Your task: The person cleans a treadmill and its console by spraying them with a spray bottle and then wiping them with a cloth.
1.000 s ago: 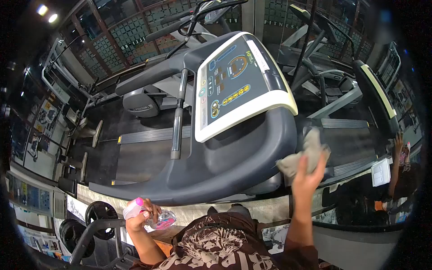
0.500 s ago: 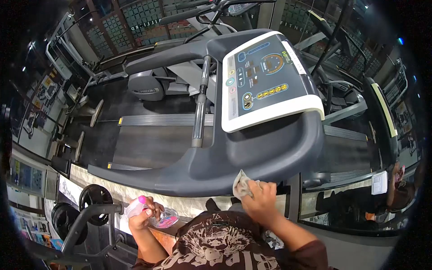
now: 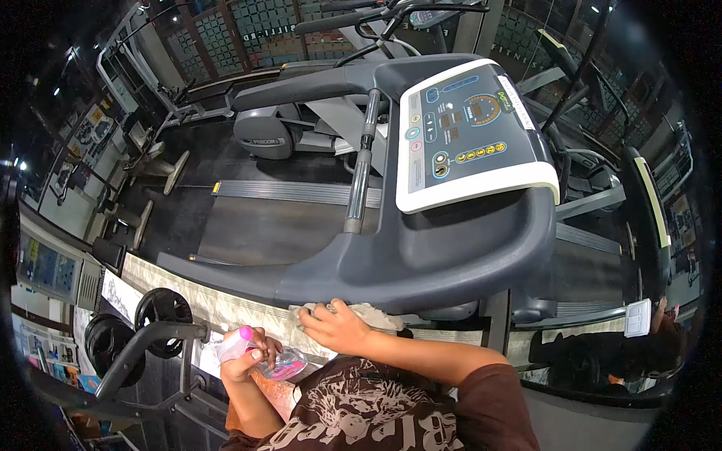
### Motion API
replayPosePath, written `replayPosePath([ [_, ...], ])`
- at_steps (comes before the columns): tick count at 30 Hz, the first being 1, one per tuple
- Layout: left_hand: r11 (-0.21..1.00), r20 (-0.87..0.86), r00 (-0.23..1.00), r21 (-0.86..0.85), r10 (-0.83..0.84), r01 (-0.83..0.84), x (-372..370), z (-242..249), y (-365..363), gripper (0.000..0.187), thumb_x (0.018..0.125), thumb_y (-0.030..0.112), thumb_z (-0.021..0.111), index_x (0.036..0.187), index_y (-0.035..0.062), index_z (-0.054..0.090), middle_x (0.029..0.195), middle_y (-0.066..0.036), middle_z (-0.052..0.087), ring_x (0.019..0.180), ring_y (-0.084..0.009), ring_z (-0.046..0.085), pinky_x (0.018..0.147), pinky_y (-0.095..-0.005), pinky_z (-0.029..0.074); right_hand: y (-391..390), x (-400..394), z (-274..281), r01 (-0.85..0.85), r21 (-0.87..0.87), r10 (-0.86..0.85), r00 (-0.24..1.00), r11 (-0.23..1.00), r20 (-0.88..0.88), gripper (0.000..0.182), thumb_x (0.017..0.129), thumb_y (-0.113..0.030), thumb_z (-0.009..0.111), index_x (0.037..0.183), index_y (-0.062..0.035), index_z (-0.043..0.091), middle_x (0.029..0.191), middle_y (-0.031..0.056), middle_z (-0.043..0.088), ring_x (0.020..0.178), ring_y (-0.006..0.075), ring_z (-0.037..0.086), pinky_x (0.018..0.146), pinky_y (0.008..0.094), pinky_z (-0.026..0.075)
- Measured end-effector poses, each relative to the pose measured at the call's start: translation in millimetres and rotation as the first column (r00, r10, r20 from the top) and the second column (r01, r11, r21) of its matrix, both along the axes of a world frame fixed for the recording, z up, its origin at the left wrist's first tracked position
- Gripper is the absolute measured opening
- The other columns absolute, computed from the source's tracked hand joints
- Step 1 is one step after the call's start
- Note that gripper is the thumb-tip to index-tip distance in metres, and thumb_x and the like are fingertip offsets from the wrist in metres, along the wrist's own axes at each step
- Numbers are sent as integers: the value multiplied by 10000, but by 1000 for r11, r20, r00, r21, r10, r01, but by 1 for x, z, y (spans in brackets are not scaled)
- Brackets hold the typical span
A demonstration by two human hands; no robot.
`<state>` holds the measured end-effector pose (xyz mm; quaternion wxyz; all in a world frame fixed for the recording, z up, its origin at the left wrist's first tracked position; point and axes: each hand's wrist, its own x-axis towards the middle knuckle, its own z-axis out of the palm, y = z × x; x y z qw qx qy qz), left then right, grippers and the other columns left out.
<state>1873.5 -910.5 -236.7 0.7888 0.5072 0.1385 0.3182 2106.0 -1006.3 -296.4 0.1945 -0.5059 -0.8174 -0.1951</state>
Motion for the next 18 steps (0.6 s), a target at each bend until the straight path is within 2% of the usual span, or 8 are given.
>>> replayPosePath([
  [2,1000,-1,1000,3,4,-4,-2,3,4,153,803,63,692,906,-25,622,711,-101,588,572,-254,638,723,-463,522,-19,11,33,21,-227,-22,1000,974,-2,238,782,-336,647,976,-211,703,1217,53,607,923,220,555,717,389,422],
  [4,1000,-1,1000,-3,7,-7,-9,1,10,159,793,67,698,899,-24,623,714,-103,593,569,-255,638,728,-464,521,-36,39,78,153,-350,-193,978,924,-82,325,756,-332,677,1042,-178,681,1175,69,614,889,246,567,697,391,448],
  [5,999,-5,999,-21,32,-32,-12,-1,11,159,790,67,700,896,-23,623,716,-103,595,569,-254,639,730,-465,520,-36,61,106,238,-415,-303,948,878,-97,403,744,-289,713,1116,-151,642,1103,88,612,852,261,584,679,399,482],
  [6,998,-10,998,-42,55,-56,-14,-4,11,159,786,66,701,892,-22,623,718,-102,597,569,-254,639,732,-465,520,-40,86,123,376,-480,-442,896,793,-29,490,816,-240,646,1295,-187,557,1084,91,591,827,272,600,651,416,528],
  [9,993,0,998,-99,61,-61,-19,-14,16,160,779,51,709,901,-18,633,724,-95,602,571,-255,641,737,-469,518,-34,149,156,563,-503,-680,731,655,-67,397,896,-352,661,1205,-110,600,1045,174,607,894,387,647,764,474,547],
  [10,992,4,998,-114,61,-60,-19,-19,17,163,779,49,713,906,-18,637,726,-95,604,571,-256,641,737,-469,518,-25,161,166,584,-672,-764,644,455,42,411,884,-363,680,1189,-92,632,1059,197,656,920,417,663,817,478,541],
  [16,994,45,998,-104,43,-38,-20,-24,22,176,791,55,730,922,-32,650,748,-111,620,608,-258,651,750,-473,524,23,180,136,351,-917,-622,765,188,165,433,878,-405,691,1137,-59,686,1082,231,693,1030,416,654,907,469,520],
  [18,993,16,999,-112,52,-50,-26,-25,20,177,793,57,728,920,-36,646,745,-113,621,611,-259,652,758,-473,526,32,195,98,404,-875,-639,754,266,153,469,877,-422,690,1163,-51,675,1095,229,687,1048,413,646,912,465,517],
])
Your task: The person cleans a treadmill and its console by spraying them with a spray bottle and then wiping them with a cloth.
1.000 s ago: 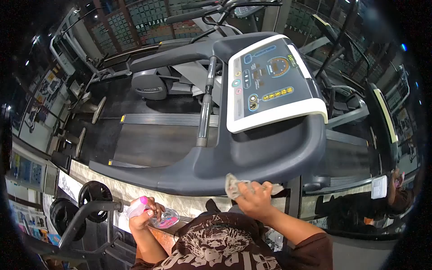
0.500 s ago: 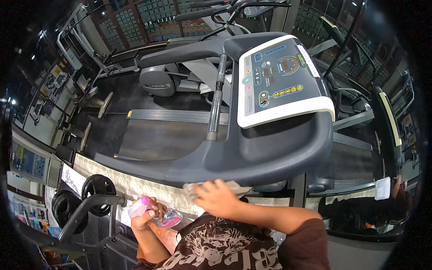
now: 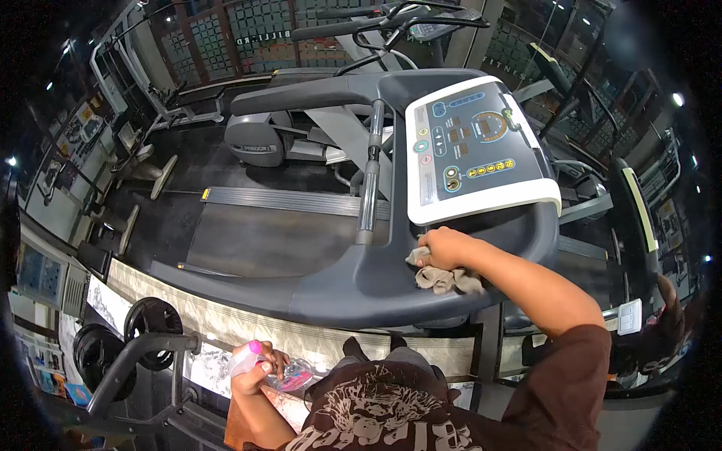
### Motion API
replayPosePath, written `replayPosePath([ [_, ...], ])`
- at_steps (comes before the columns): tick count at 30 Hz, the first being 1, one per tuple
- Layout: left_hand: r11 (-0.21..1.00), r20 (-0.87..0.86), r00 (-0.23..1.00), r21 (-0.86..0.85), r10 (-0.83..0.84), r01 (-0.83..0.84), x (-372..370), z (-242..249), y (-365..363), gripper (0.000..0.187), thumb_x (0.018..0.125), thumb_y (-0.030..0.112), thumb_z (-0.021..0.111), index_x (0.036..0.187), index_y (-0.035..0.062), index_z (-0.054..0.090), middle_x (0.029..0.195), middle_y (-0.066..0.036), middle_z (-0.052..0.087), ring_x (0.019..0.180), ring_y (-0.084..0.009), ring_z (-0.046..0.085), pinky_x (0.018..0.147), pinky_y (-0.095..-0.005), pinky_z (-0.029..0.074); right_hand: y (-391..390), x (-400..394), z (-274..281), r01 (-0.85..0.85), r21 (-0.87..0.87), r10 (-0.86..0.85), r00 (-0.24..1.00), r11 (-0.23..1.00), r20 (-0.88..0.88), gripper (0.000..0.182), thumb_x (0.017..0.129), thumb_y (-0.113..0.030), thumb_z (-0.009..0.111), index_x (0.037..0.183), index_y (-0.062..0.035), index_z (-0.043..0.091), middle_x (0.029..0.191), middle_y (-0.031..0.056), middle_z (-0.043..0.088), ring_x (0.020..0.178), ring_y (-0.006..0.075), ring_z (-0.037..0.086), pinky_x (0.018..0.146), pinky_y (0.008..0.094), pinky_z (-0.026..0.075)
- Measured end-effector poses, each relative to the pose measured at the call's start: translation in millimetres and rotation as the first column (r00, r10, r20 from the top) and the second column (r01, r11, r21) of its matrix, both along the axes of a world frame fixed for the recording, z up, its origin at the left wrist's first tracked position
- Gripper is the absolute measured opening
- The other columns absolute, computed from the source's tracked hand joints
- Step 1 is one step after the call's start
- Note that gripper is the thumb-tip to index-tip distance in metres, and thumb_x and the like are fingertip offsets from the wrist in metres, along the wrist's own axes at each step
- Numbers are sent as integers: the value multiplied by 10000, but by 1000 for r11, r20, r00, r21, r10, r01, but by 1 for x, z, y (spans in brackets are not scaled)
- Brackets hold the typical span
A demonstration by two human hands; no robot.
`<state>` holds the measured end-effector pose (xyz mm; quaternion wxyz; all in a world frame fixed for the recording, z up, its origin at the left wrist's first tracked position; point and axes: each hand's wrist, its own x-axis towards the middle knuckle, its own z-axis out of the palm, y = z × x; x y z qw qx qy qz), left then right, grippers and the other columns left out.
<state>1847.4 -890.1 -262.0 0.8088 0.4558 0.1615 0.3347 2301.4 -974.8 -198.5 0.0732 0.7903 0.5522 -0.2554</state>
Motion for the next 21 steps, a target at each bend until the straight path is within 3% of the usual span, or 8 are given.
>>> replayPosePath([
  [2,1000,0,1000,-10,16,-16,-10,-9,-2,178,795,58,726,910,-43,634,738,-119,624,616,-257,652,770,-472,530,14,-3,2,34,-72,-30,998,997,55,598,891,-498,647,1268,-35,620,1196,255,642,1138,403,605,972,445,488],
  [5,994,12,997,-83,75,-74,-25,-20,-11,184,793,59,729,908,-45,630,743,-125,627,619,-256,654,772,-472,532,15,-6,-5,121,-237,-109,992,964,62,963,842,-765,497,1504,-75,389,1538,304,299,1371,494,368,1139,525,313],
  [7,987,-2,994,-116,111,-111,-34,-25,-14,199,781,53,727,924,-45,629,742,-132,632,616,-264,656,772,-474,534,8,3,-26,-41,-314,61,997,948,54,1072,799,-780,548,1569,-104,230,1588,307,152,1431,505,244,1154,547,280],
  [9,975,-10,986,-147,167,-167,-39,-29,-16,205,775,49,725,931,-43,628,743,-134,634,616,-268,658,773,-476,534,9,-1,-28,-192,-353,249,961,916,123,1078,811,-703,622,1577,-89,177,1582,301,160,1441,493,221,1156,544,280],
  [12,970,-28,980,-144,195,-197,-41,-29,-13,205,766,46,728,918,-38,619,752,-130,636,608,-265,654,776,-473,536,6,0,-46,-366,-228,413,886,902,213,816,899,-460,640,1508,-22,320,1520,286,302,1375,447,385,1084,516,405],
  [15,968,-59,977,-139,204,-210,-47,-31,-10,205,764,52,738,910,-32,619,744,-122,635,601,-260,651,779,-472,536,31,13,-58,-385,-327,475,837,863,270,501,945,-231,544,1364,32,464,1403,245,469,1220,380,570,956,442,524],
  [16,966,-71,975,-137,212,-220,-48,-32,-8,205,764,54,741,908,-29,620,739,-119,634,599,-259,649,780,-472,535,28,23,-74,-471,-171,495,748,865,442,346,928,-116,486,1233,39,537,1280,199,577,1083,327,662,857,403,568],
  [21,969,-125,970,-108,207,-221,-58,-38,-1,202,762,67,708,932,6,618,821,-82,584,562,-289,631,767,-512,490,28,14,-84,-219,-66,228,916,974,329,350,897,-84,507,1223,30,564,1188,227,642,1071,361,659,888,447,550],
])
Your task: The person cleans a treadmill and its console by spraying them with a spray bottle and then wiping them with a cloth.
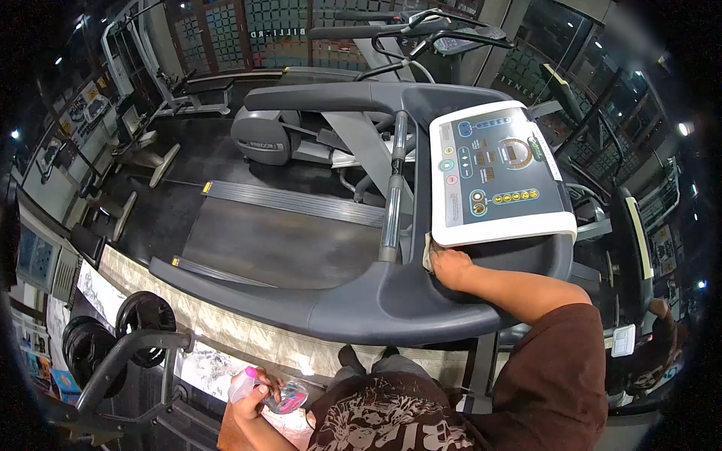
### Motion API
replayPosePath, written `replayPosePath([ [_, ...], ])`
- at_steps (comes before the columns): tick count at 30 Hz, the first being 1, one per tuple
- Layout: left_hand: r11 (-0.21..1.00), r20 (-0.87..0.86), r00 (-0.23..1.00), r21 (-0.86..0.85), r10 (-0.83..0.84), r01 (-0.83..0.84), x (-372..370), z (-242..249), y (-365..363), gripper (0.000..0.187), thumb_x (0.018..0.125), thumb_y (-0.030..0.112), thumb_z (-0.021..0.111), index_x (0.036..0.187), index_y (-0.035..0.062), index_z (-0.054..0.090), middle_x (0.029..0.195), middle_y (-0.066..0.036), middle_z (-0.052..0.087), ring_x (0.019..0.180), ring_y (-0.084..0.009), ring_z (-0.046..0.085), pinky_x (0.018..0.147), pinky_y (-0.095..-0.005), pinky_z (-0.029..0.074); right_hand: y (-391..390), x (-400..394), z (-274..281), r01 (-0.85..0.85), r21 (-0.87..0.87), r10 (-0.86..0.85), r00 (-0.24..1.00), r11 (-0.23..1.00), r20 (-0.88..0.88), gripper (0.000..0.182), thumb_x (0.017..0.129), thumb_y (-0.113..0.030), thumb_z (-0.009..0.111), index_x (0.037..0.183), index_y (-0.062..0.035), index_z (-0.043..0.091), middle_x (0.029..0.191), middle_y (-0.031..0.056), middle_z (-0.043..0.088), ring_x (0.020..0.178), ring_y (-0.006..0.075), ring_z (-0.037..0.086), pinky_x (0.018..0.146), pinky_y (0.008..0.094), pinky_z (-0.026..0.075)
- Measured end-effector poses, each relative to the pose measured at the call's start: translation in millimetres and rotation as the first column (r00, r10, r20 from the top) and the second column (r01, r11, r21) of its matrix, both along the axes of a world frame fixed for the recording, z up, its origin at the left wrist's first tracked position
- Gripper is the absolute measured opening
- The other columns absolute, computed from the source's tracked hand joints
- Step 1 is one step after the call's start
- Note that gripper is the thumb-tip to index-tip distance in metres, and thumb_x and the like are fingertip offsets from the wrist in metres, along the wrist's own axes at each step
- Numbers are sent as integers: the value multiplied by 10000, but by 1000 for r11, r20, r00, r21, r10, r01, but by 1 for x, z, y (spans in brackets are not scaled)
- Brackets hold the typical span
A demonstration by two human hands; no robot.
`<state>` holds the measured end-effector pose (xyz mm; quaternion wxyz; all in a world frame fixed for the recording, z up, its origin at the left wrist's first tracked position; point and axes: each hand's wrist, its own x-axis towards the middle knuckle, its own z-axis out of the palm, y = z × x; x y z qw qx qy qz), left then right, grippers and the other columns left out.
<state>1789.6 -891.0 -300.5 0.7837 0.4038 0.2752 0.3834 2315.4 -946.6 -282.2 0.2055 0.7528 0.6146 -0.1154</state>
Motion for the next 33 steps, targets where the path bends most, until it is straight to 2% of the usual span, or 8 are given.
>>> replayPosePath([
  [7,999,48,998,-47,26,-24,2,0,10,202,763,67,745,885,-28,616,720,-109,617,593,-252,637,784,-457,525,15,-12,35,-114,-463,125,992,879,-7,334,759,-66,601,1075,-41,706,1028,201,716,994,368,684,863,438,540],
  [11,999,64,997,-17,32,-31,-6,0,9,203,764,67,749,890,-25,620,720,-110,620,602,-260,645,780,-462,527,-1,-11,43,-111,-516,-39,962,849,-272,486,745,-97,606,1224,-46,669,1004,221,719,951,401,688,840,427,538],
  [14,998,61,997,-35,56,-54,-13,4,8,208,764,69,750,894,-29,620,714,-114,624,602,-261,647,777,-466,529,5,-9,53,89,-398,-181,963,913,-199,478,760,-124,634,1228,-27,660,996,242,710,956,393,687,851,438,540],
  [15,999,72,997,-31,42,-40,-13,6,8,201,769,60,744,900,-29,622,713,-119,628,605,-255,649,773,-460,533,-1,-15,52,128,-169,-169,951,977,-258,416,763,-142,671,1149,14,677,977,274,698,958,385,690,854,456,545],
  [18,1000,34,999,-9,-2,2,-15,5,11,188,773,53,738,895,-26,619,710,-119,624,608,-247,647,773,-449,536,-9,-8,10,32,101,-33,999,994,7,264,765,-136,694,982,14,699,957,282,694,962,405,685,845,450,558],
  [25,997,7,997,17,-73,72,-6,6,14,174,783,55,730,869,-33,606,700,-105,604,605,-241,637,780,-437,537,-1,-24,36,1,-361,-74,979,933,-189,399,711,-56,654,1103,-43,728,1004,243,708,954,388,691,847,442,551],
  [30,993,9,993,15,-114,114,0,10,14,172,781,53,726,862,-40,606,714,-121,619,616,-240,643,778,-428,538,-5,-23,56,130,-109,-157,941,985,-301,405,725,-127,739,1101,4,659,989,241,700,980,405,669,874,440,529],
  [33,991,-31,991,29,-129,130,-1,12,15,175,782,63,724,857,-41,606,712,-129,627,620,-236,646,766,-406,539,5,-19,50,187,-48,-193,960,981,-200,693,723,-268,837,1214,29,449,1104,259,628,1065,426,615,926,442,511],
])
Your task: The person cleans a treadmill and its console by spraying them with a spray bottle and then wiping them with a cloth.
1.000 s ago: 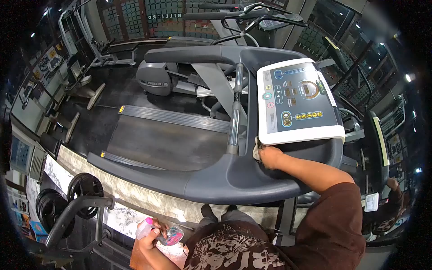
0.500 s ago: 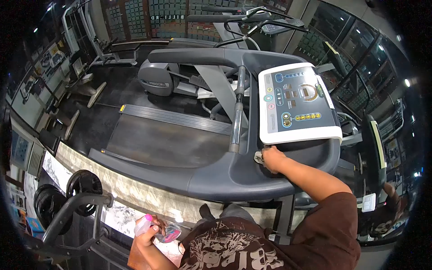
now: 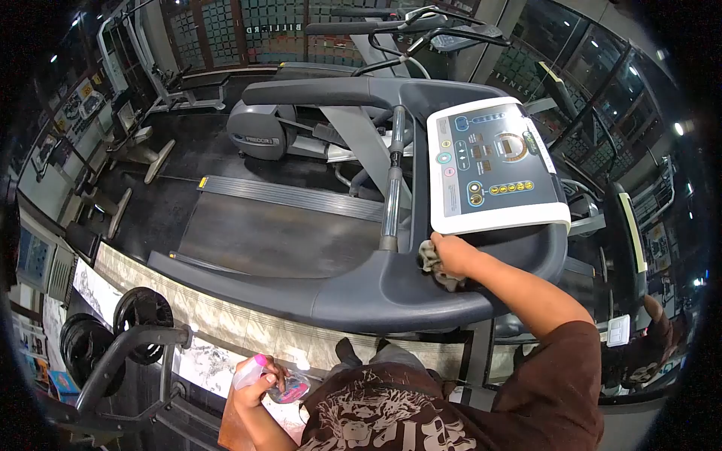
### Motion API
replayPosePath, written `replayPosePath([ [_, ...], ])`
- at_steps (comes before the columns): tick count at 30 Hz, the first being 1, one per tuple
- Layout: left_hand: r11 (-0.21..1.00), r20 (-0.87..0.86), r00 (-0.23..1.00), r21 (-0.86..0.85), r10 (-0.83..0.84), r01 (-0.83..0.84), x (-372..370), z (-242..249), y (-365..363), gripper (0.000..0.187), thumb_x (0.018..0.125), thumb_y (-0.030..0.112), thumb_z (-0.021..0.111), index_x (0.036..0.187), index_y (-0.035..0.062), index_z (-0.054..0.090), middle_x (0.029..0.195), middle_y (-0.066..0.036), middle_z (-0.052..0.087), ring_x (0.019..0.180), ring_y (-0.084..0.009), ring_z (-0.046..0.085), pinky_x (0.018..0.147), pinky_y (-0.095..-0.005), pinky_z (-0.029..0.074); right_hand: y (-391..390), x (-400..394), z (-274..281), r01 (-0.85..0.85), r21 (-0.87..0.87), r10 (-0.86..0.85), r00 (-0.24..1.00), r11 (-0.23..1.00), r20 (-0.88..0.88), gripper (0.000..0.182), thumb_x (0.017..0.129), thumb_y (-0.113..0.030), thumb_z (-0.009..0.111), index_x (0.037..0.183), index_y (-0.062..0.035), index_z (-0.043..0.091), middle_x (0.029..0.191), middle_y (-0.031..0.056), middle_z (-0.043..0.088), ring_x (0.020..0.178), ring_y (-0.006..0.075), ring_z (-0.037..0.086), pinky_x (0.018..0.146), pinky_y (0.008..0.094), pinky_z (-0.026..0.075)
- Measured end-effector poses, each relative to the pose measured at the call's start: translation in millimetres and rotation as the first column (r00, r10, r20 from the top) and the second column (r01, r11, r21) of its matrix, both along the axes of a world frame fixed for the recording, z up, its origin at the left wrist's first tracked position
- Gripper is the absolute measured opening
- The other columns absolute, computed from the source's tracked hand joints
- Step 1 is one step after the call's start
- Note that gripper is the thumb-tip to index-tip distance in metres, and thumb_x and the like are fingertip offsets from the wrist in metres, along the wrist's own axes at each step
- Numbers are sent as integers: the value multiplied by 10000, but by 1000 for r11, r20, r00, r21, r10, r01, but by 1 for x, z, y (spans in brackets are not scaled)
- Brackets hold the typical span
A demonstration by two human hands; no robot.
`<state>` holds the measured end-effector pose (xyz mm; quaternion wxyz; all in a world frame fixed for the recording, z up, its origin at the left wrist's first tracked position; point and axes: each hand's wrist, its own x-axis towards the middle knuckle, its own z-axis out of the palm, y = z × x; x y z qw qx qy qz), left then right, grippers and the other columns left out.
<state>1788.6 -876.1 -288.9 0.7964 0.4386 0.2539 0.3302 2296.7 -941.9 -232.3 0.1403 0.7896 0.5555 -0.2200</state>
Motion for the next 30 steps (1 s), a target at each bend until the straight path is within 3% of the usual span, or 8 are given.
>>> replayPosePath([
  [3,1000,-47,999,12,6,-6,-1,1,2,181,784,76,723,855,-41,605,698,-130,629,620,-233,645,751,-387,537,-5,-28,-5,32,-81,-14,979,996,206,775,740,-301,833,1275,22,374,1266,276,527,1150,448,557,966,473,492],
  [4,1000,-61,998,14,18,-17,-1,1,2,184,785,80,723,855,-41,605,691,-129,628,619,-232,645,746,-382,536,-3,-33,4,117,-138,-97,985,984,142,806,756,-306,822,1320,-1,335,1385,272,428,1214,475,504,1006,499,464],
  [11,1000,-39,999,-26,11,-12,1,-6,-1,189,778,65,733,873,-48,616,757,-153,650,638,-232,653,719,-380,536,-4,4,-10,4,-279,-44,989,960,-138,780,780,-148,746,1388,-42,269,1293,300,529,1187,456,559,994,484,463],
  [15,1000,-29,1000,-29,2,-3,11,-3,-2,176,782,40,729,891,-49,623,779,-161,658,660,-234,661,711,-370,535,9,-11,-14,73,-173,-24,963,982,270,620,859,-130,623,1382,35,334,1111,270,663,1012,363,688,867,434,553],
  [18,999,-31,999,-16,-34,34,16,-6,-1,167,787,32,723,893,-48,623,786,-159,659,666,-230,661,706,-361,535,10,0,-30,-134,-244,209,927,961,312,433,854,-149,608,1220,80,585,1058,228,702,946,337,717,800,423,579],
  [22,999,-9,999,-32,-44,44,24,-6,-2,163,790,17,721,901,-50,621,810,-157,661,678,-221,658,704,-356,534,18,17,-44,-97,-235,144,970,967,194,276,784,-189,641,925,24,747,994,212,722,921,351,714,789,408,574],
  [26,996,20,997,-42,-72,73,27,-7,-3,167,793,4,715,915,-56,618,839,-159,664,698,-216,657,708,-348,534,27,22,-46,-348,-498,384,923,794,-32,289,731,-233,634,852,-1,755,923,204,728,869,335,709,759,425,550],
  [30,999,46,998,8,-33,33,24,-10,-6,159,794,-1,704,912,-61,616,830,-157,663,702,-212,654,712,-350,535,14,2,-24,-207,-501,144,976,840,-164,371,784,-348,673,924,-13,750,962,229,717,894,365,696,802,429,539],
])
